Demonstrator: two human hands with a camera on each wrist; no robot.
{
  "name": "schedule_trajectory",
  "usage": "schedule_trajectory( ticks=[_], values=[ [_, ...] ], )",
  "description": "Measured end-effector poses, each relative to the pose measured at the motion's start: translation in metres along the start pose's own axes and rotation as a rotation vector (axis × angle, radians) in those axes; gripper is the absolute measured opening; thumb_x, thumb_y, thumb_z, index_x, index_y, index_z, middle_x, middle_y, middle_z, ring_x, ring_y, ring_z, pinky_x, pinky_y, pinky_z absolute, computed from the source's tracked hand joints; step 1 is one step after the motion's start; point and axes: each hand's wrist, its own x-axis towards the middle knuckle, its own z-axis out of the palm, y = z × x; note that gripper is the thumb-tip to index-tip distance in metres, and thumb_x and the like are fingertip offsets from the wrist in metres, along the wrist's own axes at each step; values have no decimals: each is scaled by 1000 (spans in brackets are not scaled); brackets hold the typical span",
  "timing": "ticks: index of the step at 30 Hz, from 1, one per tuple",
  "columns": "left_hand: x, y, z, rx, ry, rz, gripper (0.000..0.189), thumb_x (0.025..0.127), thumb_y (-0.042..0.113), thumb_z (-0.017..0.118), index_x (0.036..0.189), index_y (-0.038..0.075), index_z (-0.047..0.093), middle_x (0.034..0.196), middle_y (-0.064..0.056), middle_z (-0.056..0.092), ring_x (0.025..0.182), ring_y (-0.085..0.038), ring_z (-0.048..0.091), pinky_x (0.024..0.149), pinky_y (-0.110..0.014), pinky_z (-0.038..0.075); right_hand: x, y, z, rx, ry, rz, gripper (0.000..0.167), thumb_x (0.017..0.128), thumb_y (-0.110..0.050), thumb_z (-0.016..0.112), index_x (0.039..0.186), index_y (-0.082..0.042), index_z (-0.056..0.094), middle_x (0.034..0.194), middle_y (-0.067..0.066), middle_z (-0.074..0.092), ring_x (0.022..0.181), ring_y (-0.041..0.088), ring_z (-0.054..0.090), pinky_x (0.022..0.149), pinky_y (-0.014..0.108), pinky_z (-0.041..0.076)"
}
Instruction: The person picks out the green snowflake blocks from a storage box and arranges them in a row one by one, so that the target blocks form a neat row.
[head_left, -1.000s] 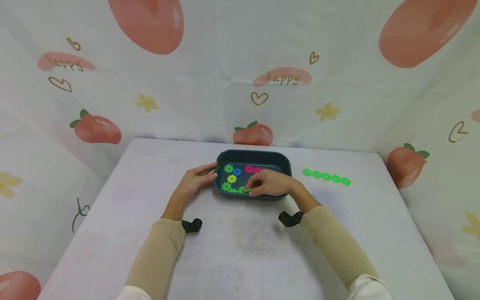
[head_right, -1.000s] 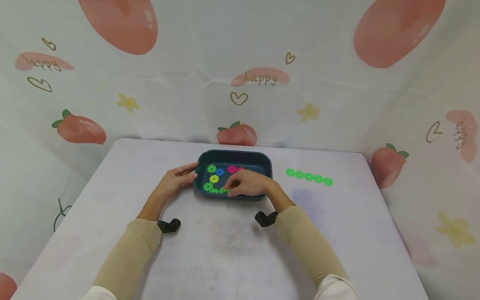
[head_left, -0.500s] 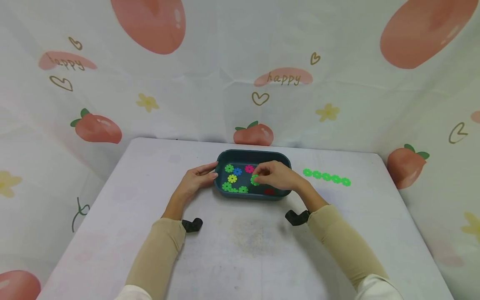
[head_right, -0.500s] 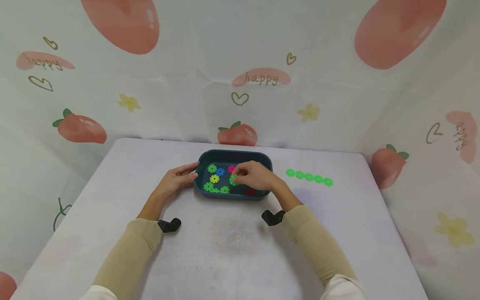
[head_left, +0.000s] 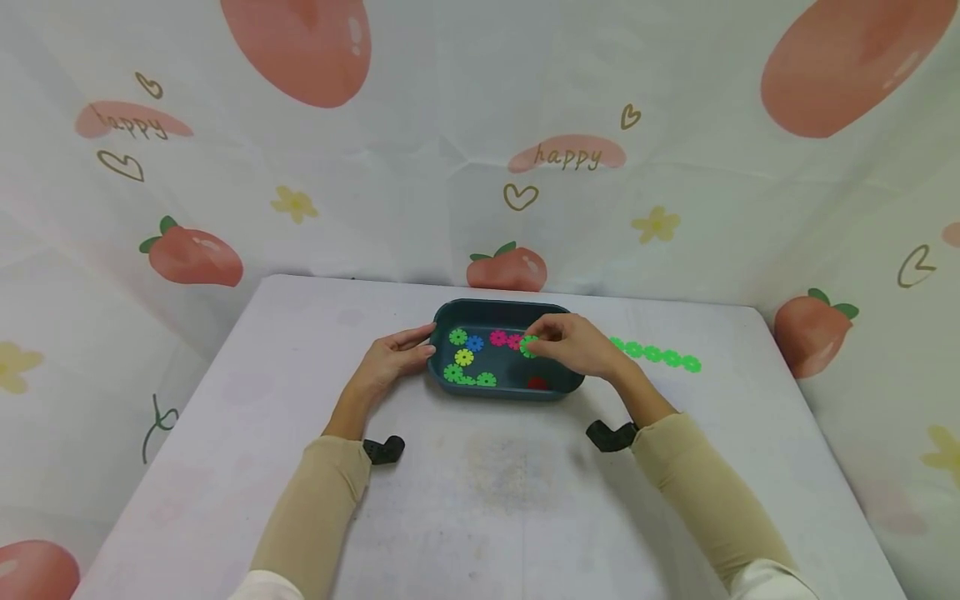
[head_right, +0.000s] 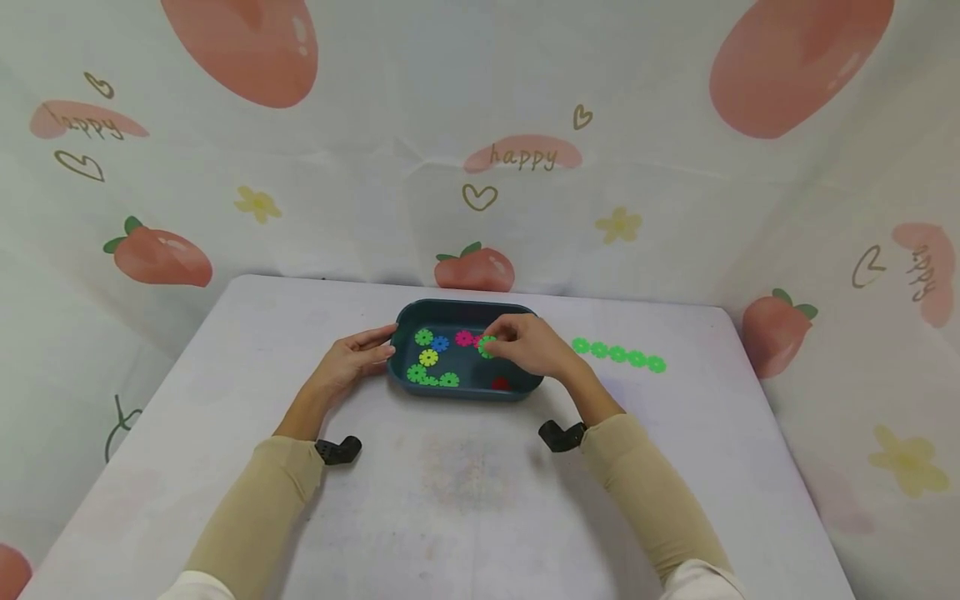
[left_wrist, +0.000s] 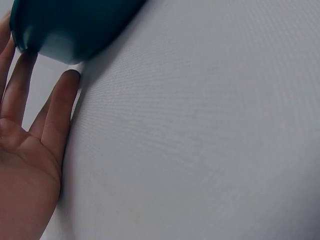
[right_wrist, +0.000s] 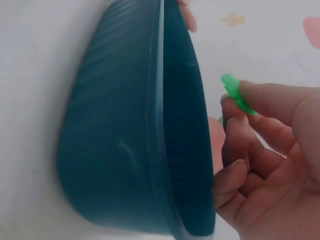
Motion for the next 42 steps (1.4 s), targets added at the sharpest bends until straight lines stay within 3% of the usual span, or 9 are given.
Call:
schedule_trajectory(
  ticks=[6,17,24,33,42],
  values=[
    [0,-1,-2,1,7,-17,59,90,24,80,144,16,60,152,-5,56,110,2,68,91,-14,54,-4,4,-5,7,46,8,25,98,-28,68,119,-14,70,93,16,69,85,23,61,77,34,50],
    [0,0,-2,-15,-4,-8,58,90,23,79,144,15,60,153,-5,55,111,1,68,92,-16,54,-15,12,-22,27,139,52,29,99,-29,68,123,-14,69,98,20,68,92,35,63,80,34,51],
    [1,-3,-2,-23,3,-22,59,89,24,81,144,16,60,152,-4,56,113,0,67,92,-16,54,-18,23,-28,-4,236,107,29,99,-29,67,123,-13,70,97,18,68,86,23,57,75,31,47],
    [3,-3,0,-12,-1,-11,57,90,24,80,143,16,61,152,-3,57,120,-4,65,94,-18,55,-30,40,-38,3,282,166,32,98,-36,69,119,-12,68,87,1,68,86,21,57,72,31,45],
    [1,-1,0,3,-1,-2,58,90,25,80,144,17,61,151,-4,57,116,-3,67,93,-18,55,-44,54,-48,51,313,231,36,97,-41,68,112,-9,64,94,2,74,90,27,65,74,29,51]
  ],
)
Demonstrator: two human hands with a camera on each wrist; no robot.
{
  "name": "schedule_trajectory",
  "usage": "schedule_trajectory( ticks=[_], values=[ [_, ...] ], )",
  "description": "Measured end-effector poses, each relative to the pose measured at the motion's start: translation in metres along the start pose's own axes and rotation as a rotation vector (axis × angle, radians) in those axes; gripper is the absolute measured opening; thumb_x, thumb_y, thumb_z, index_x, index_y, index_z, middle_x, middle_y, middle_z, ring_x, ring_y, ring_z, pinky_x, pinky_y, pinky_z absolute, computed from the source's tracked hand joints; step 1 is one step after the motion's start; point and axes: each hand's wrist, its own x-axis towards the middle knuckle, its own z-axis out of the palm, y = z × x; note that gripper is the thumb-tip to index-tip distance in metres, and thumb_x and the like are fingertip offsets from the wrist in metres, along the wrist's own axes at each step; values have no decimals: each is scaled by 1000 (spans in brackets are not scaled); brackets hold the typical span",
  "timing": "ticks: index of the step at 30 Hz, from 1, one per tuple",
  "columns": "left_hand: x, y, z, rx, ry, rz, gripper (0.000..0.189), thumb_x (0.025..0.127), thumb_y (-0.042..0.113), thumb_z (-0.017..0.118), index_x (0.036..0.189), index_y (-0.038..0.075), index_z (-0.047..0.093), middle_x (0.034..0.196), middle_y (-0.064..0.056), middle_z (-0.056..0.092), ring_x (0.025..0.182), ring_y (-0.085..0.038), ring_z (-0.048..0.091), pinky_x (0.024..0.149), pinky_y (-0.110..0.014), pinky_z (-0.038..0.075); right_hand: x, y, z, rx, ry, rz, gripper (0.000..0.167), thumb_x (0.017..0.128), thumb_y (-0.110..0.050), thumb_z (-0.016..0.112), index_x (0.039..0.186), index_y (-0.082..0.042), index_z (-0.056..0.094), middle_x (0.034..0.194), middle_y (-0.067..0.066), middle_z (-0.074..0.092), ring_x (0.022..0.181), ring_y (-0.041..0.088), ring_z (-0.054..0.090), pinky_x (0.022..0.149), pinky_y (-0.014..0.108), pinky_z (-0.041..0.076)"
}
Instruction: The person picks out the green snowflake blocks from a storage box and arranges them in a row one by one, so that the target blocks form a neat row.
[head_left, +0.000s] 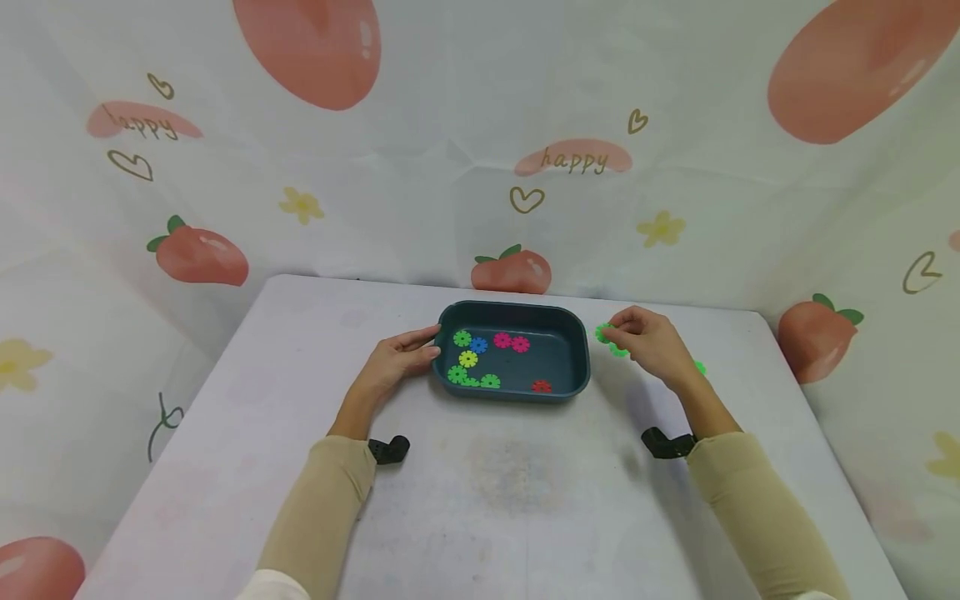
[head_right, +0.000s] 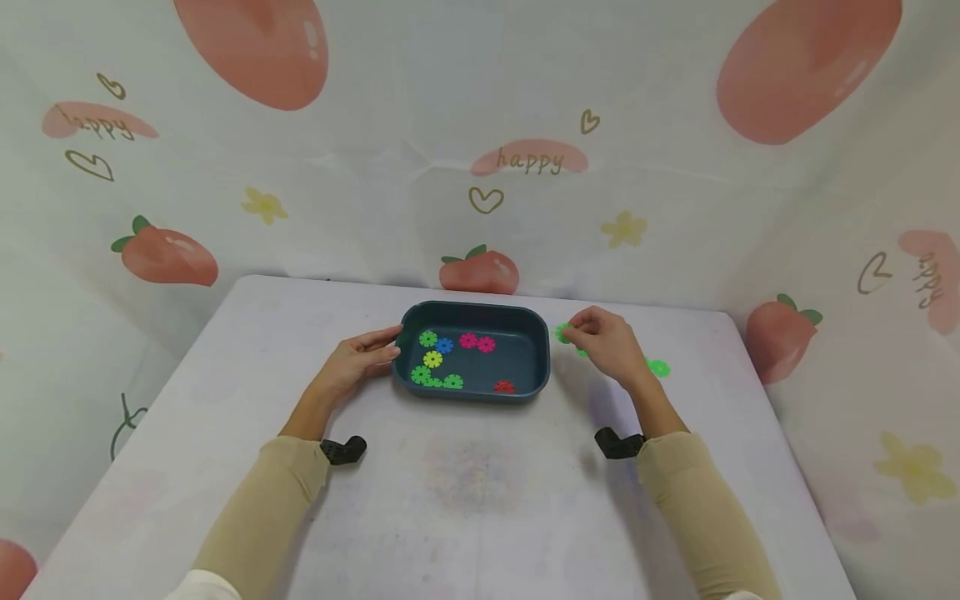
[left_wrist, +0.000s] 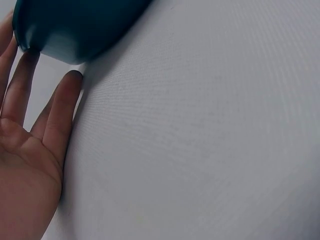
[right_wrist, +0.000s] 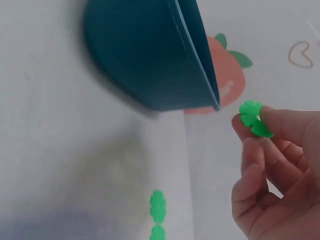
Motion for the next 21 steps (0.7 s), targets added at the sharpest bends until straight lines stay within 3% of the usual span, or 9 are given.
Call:
schedule_trajectory(
  ticks=[4,11,21],
  values=[
    [1,-1,0,-3,-1,-4,57,90,24,80,143,17,61,152,-3,57,116,-2,67,92,-18,56,-2,8,-6,22,16,12,36,97,-40,69,110,-7,65,97,5,73,87,22,66,73,29,55],
    [4,-2,-1,4,-2,-7,57,91,24,79,144,17,60,152,-4,56,116,-1,67,92,-17,55,-8,24,-13,-69,115,6,37,99,-40,67,111,-5,68,104,9,68,88,12,60,69,24,50],
    [0,1,0,-3,5,0,56,92,20,77,145,14,59,153,-6,55,112,1,67,91,-18,56,-14,50,-30,-59,164,109,44,99,-43,65,121,-4,65,100,3,70,84,14,68,69,24,51]
  ],
)
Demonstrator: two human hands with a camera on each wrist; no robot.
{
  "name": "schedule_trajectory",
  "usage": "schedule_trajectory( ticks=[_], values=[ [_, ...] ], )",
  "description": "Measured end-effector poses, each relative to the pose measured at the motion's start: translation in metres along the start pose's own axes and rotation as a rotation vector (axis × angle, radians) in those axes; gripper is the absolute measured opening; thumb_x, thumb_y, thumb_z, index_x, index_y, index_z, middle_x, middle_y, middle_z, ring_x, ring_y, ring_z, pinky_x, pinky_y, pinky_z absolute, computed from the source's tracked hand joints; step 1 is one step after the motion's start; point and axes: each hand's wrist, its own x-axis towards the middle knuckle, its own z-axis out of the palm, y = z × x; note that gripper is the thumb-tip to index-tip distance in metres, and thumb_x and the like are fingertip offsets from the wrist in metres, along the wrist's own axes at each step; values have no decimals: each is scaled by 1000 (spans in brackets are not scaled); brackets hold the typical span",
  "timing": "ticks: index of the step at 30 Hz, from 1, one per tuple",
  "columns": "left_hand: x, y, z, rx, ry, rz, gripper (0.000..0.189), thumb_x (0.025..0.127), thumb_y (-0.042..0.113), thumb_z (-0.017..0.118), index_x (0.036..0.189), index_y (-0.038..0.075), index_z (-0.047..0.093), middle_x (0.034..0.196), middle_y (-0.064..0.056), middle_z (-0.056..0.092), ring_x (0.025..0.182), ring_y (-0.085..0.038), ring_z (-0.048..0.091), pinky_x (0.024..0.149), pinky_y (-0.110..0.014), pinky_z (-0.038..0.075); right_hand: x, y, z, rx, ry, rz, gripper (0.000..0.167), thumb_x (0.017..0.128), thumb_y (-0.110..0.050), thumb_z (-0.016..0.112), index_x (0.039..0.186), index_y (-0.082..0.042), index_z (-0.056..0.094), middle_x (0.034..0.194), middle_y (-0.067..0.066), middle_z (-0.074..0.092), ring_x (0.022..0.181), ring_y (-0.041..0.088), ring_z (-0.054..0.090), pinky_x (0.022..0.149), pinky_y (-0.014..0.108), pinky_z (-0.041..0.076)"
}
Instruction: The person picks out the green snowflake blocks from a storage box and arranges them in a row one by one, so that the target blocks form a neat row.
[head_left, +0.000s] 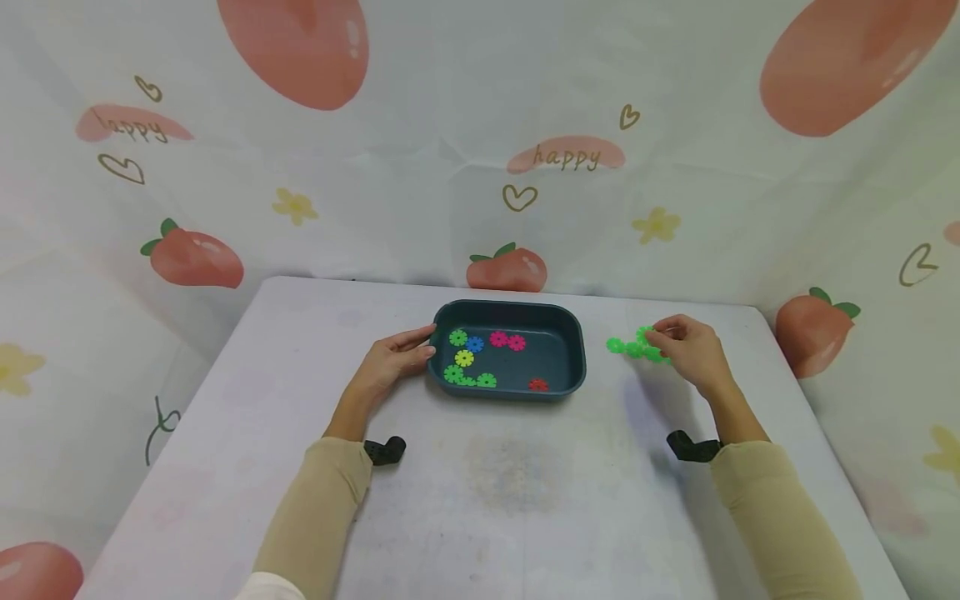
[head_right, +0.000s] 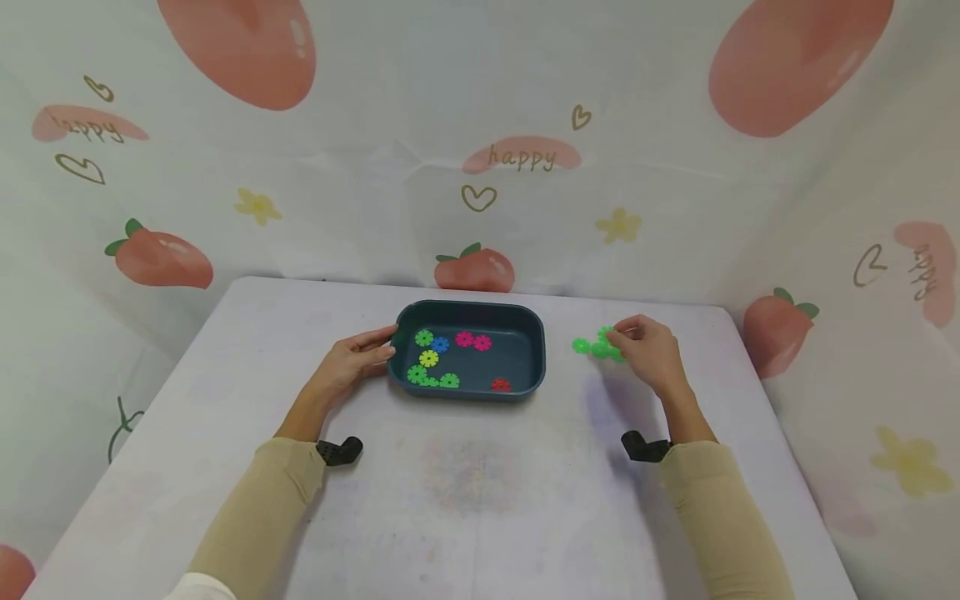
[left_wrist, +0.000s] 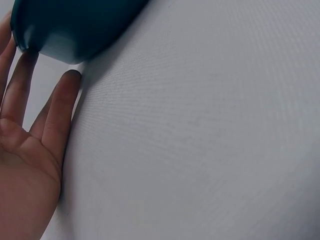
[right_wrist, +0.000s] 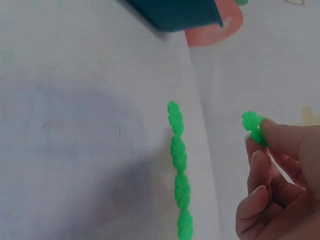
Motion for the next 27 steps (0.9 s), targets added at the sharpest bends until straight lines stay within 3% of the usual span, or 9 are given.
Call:
schedule_trajectory(
  ticks=[8,15,20,27],
  values=[
    [0,-1,0,-3,-6,27,57,93,20,77,146,11,57,154,-9,53,112,2,66,91,-18,56,1,23,-10,8,102,73,47,98,-44,65,121,-3,66,83,-19,62,72,-4,61,63,23,49],
    [1,-1,0,-11,-8,14,56,92,19,77,145,13,59,153,-7,55,114,2,66,91,-18,56,5,42,-18,-8,150,164,51,99,-46,62,127,-3,65,86,-20,61,69,-9,56,61,21,49],
    [2,-1,-1,-6,-8,13,56,92,18,77,144,13,59,153,-7,55,115,1,66,91,-17,56,5,56,-26,-18,184,198,50,100,-45,60,128,-3,66,78,-27,56,67,-11,55,60,21,49],
    [2,0,0,-7,-10,6,56,93,17,76,145,12,58,154,-9,54,116,2,65,90,-17,56,2,73,-31,-12,189,318,53,102,-44,55,136,-4,62,89,-13,60,70,-7,55,67,21,45]
  ],
)
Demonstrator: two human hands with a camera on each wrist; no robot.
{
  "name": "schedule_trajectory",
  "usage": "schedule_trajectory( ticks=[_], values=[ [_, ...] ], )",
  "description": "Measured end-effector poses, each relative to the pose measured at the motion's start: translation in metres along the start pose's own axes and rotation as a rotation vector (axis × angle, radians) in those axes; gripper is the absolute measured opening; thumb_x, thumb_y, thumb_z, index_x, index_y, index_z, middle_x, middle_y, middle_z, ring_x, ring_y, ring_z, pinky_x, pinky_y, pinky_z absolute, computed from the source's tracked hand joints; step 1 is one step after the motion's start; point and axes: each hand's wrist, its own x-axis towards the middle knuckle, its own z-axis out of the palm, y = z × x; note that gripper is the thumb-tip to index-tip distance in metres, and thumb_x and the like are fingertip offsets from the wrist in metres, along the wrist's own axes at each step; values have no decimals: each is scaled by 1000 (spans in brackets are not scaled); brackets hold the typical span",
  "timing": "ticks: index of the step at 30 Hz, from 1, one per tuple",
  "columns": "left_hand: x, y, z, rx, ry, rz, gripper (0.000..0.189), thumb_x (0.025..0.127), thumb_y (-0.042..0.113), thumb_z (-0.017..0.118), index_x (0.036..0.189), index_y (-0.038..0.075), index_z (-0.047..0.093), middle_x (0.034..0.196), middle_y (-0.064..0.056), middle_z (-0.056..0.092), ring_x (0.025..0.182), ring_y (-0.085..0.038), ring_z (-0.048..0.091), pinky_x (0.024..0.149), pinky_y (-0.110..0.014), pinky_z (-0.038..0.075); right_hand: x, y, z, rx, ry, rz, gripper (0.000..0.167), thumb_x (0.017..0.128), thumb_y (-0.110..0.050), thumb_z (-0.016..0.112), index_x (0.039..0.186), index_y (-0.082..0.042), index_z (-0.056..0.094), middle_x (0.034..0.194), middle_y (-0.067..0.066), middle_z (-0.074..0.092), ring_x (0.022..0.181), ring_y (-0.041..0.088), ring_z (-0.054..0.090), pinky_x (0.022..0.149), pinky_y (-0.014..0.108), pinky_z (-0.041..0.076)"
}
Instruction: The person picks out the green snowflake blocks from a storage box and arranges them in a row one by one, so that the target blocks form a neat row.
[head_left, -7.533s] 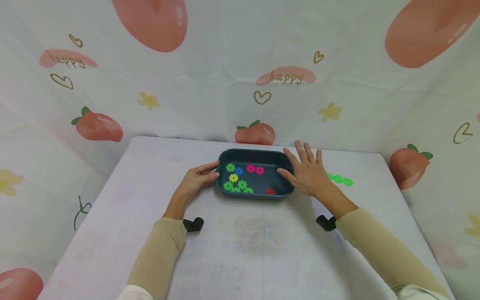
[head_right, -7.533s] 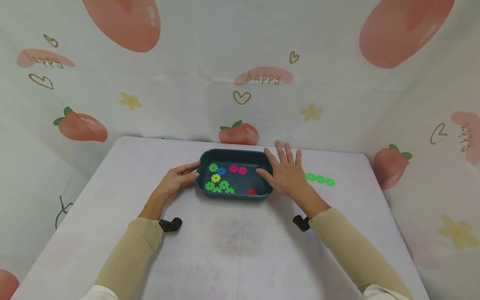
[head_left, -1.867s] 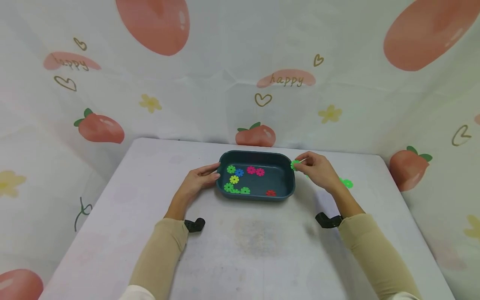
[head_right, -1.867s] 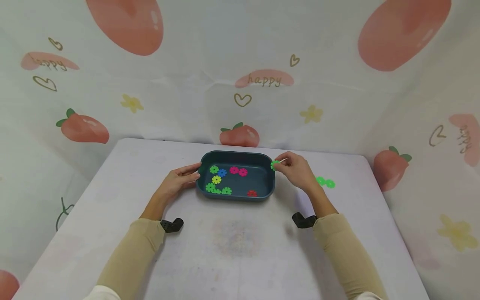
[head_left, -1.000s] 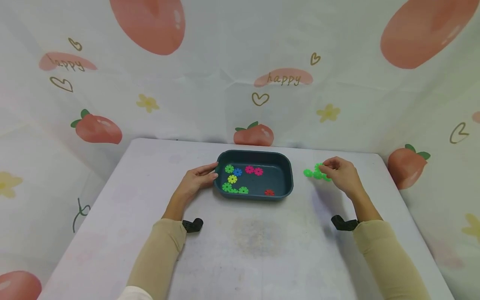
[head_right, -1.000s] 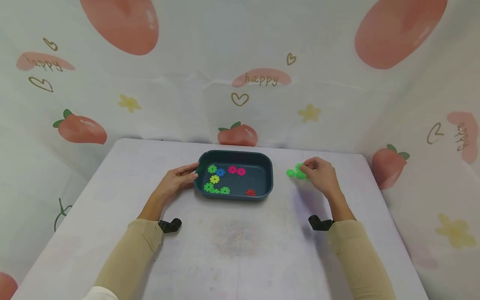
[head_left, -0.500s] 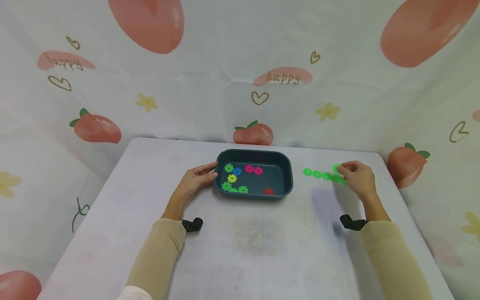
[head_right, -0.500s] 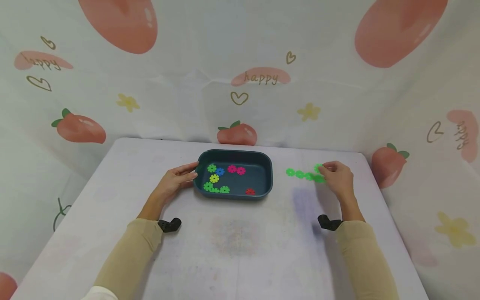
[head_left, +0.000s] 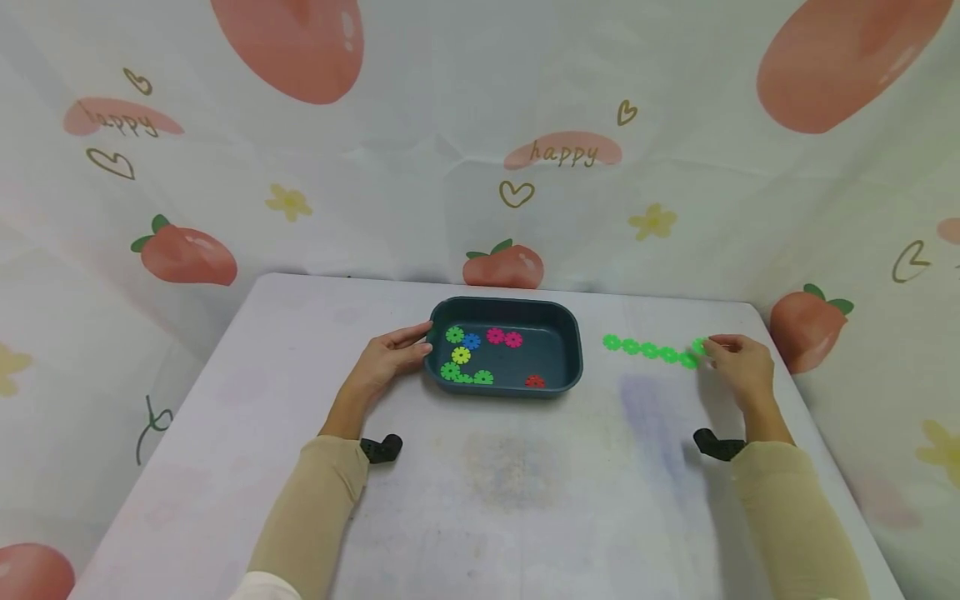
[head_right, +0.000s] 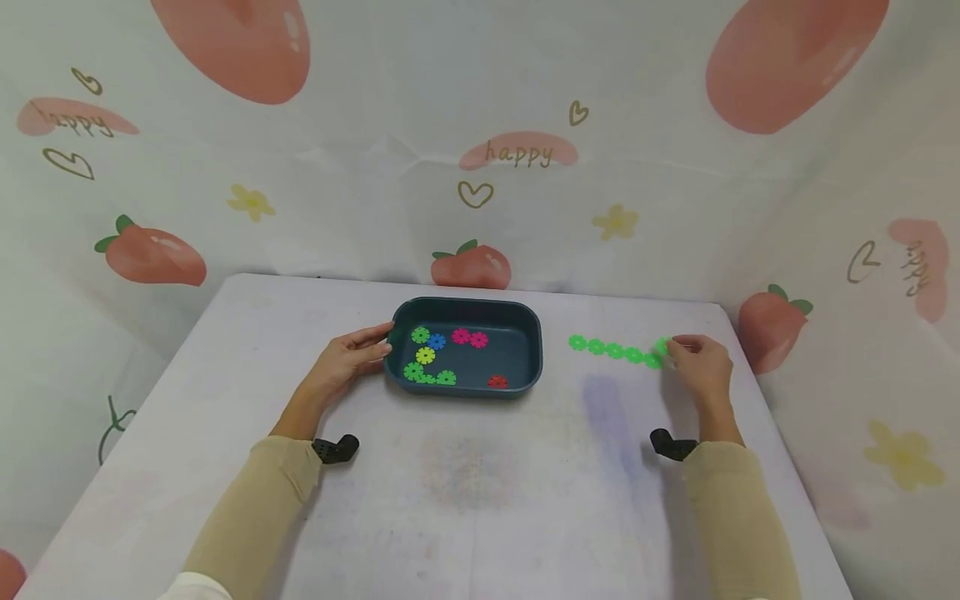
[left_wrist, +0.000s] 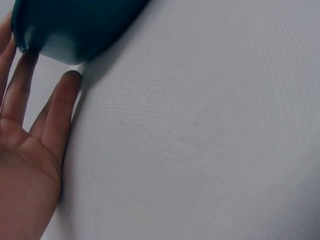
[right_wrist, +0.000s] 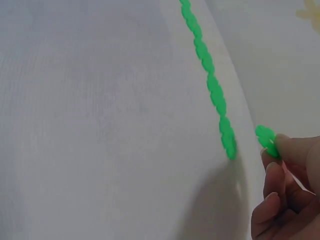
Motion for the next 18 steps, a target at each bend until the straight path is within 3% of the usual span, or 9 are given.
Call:
schedule_trajectory(
  ticks=[4,9,14,18],
  values=[
    [0,-1,-1,1,1,-4,56,93,15,75,146,11,58,154,-9,54,115,3,65,90,-16,56,1,9,-1,-8,8,50,53,103,-43,54,137,-3,61,91,-10,59,84,7,54,70,23,44],
    [0,-1,0,3,3,-4,56,93,16,76,146,12,58,154,-9,53,114,3,66,90,-16,55,3,19,-2,-32,28,44,50,102,-39,55,133,0,64,90,-7,61,96,19,52,71,25,41],
    [0,-1,-1,-14,8,2,57,92,17,77,146,11,58,154,-9,53,113,3,66,90,-17,56,6,23,1,-41,16,42,49,102,-37,54,132,1,64,113,14,66,107,28,54,75,28,40],
    [2,-2,0,-17,8,5,58,91,18,78,145,11,58,153,-10,55,113,3,67,91,-18,56,7,23,2,-53,-1,55,48,103,-35,53,133,2,62,125,23,62,111,33,54,76,30,41]
  ],
)
